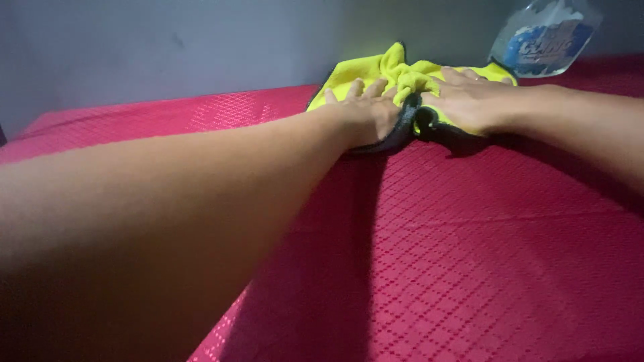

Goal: Wiping a red-covered table using a yellow microfiber cloth.

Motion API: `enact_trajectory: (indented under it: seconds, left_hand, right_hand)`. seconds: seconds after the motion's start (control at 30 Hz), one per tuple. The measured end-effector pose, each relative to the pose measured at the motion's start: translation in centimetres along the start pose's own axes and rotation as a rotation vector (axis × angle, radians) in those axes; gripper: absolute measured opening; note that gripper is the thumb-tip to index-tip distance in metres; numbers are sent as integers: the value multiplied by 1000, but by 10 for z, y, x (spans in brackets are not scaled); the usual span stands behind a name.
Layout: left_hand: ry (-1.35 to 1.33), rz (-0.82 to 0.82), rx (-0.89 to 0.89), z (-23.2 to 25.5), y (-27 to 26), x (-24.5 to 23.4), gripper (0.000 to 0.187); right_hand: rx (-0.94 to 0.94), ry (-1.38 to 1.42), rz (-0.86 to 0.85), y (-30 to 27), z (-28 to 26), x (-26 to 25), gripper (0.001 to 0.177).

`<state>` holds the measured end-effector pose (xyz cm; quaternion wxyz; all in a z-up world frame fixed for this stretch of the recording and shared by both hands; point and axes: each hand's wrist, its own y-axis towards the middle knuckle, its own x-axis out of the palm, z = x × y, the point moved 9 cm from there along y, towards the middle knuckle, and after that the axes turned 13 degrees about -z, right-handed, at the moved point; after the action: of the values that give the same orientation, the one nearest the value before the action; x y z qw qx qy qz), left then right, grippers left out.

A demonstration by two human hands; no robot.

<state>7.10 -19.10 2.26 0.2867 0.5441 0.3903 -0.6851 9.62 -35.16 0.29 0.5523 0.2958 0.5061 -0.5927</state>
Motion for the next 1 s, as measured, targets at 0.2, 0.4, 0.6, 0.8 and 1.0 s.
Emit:
enact_trajectory:
  seconds: [0.2,0.4,0.6,0.8,1.0]
  left_hand:
    - [9,21,-22,-2,8,4,66]
    - [135,-22,80,32,-35,3,67]
    - [82,42,117,52,-61,13,80]
    - [109,70,204,68,-103,21,73]
    - [90,113,266,75,-140,29,71]
  right_hand:
    - [367,429,-31,-60,0,-14,80]
    - [395,410,-83,-103,-1,-5,81]
    - [395,379,-55,-131,-1,9,82]
    - [380,336,-119,-177,-21,8,82]
    - [313,280,-136,-201,-36,13,78]
